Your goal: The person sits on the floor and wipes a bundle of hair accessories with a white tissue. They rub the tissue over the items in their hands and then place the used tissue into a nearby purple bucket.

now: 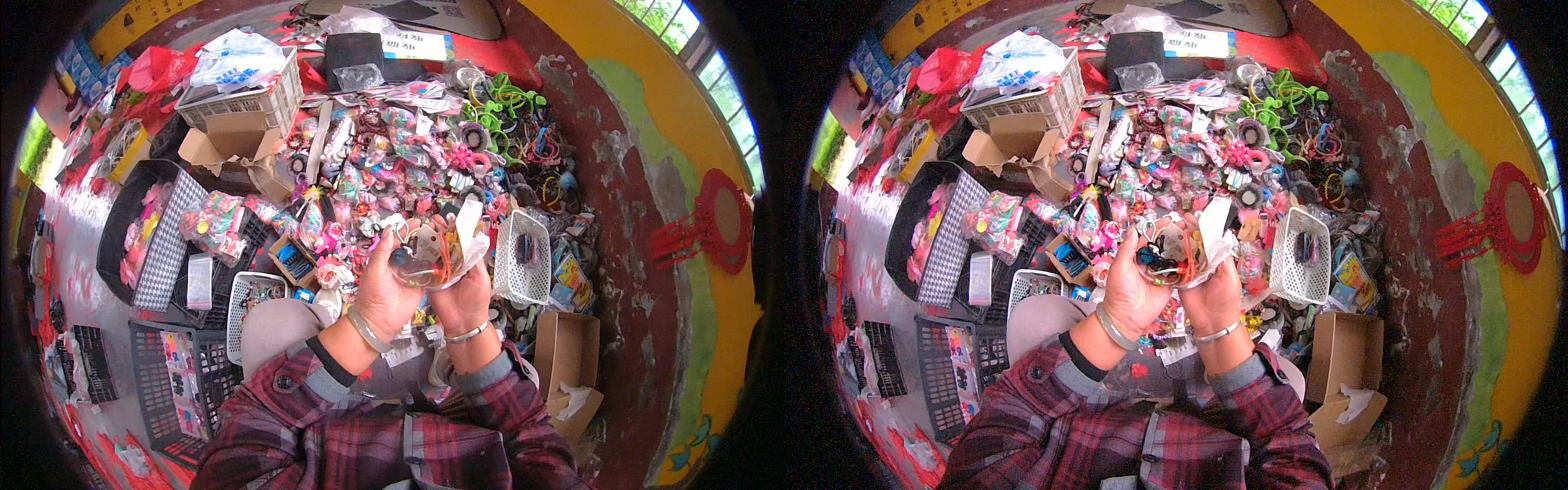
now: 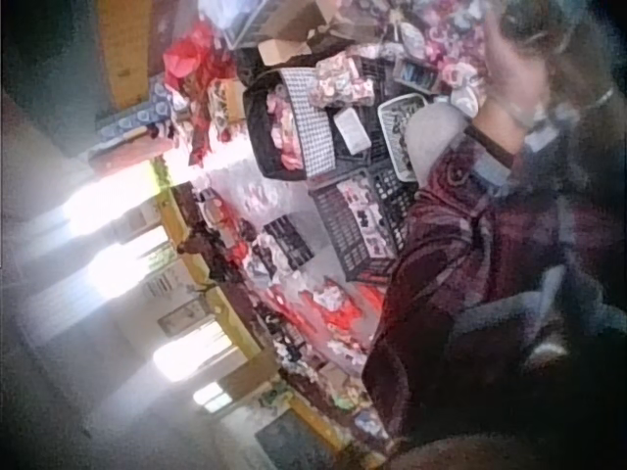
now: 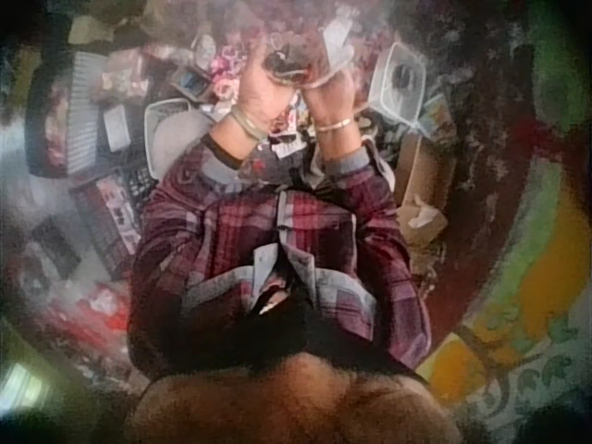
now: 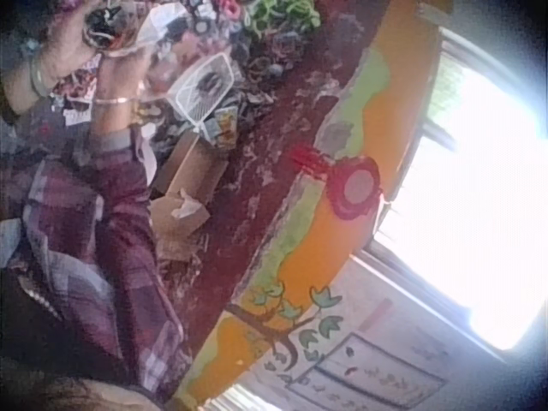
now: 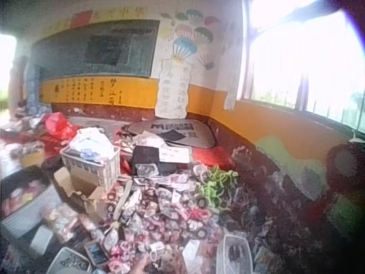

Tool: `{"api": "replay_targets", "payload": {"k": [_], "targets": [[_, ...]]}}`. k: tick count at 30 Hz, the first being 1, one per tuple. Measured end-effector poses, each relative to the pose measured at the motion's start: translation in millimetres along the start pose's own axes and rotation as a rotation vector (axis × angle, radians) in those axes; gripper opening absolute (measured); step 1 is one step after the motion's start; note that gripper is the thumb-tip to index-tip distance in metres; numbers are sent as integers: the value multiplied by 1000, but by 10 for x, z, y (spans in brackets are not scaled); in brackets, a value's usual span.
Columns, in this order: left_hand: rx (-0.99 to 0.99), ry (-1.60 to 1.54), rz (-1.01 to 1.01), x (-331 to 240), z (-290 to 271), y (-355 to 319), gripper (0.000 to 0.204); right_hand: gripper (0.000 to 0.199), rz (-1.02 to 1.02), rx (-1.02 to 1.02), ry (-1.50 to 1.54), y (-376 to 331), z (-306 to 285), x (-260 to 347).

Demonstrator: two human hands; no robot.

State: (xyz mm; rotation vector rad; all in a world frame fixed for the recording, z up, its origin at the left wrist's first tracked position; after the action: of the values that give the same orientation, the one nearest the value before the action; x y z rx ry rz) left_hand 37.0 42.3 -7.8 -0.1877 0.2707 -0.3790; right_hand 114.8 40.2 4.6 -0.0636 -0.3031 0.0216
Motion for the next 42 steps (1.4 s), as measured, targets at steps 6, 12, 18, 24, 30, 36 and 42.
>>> {"api": "replay_targets", "payload": {"k": [6,12,18,24,30,36,42], "targets": [[38,90,17,-66,15,-36,35,46,-25,109,135,9,171,66],[-57,26,39,-37,-168,-6,31,42,-196,32,-169,-32,203,117],[97,97,-81,148,212,-143,51,42,-248,-93,-758,-163,-155,91],[94,30,-39,15,142,-117,52,46,-97,-53,-122,-72,71,153],[59,120,-8,-6,40,-111,43,50,-56,61,-18,-24,242,217],[74,161,-8,-98,139,-137,56,51,-100,37,-32,3,189,496],[513,-175,-453,303,192,-136,43,57,-425,344,-1390,-168,650,404]]}}
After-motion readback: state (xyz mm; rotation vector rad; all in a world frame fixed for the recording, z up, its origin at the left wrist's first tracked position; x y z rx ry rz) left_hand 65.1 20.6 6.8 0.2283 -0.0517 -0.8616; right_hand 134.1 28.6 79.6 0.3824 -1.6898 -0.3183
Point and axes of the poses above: each hand's wrist, its own y-axis towards the middle knuckle, its own z-axis out of the palm, x = y × z, the point moved 9 cm from there along y, towards the middle knuckle, and after that the axes turned 3 degrees about y, right-handed, at the moved point
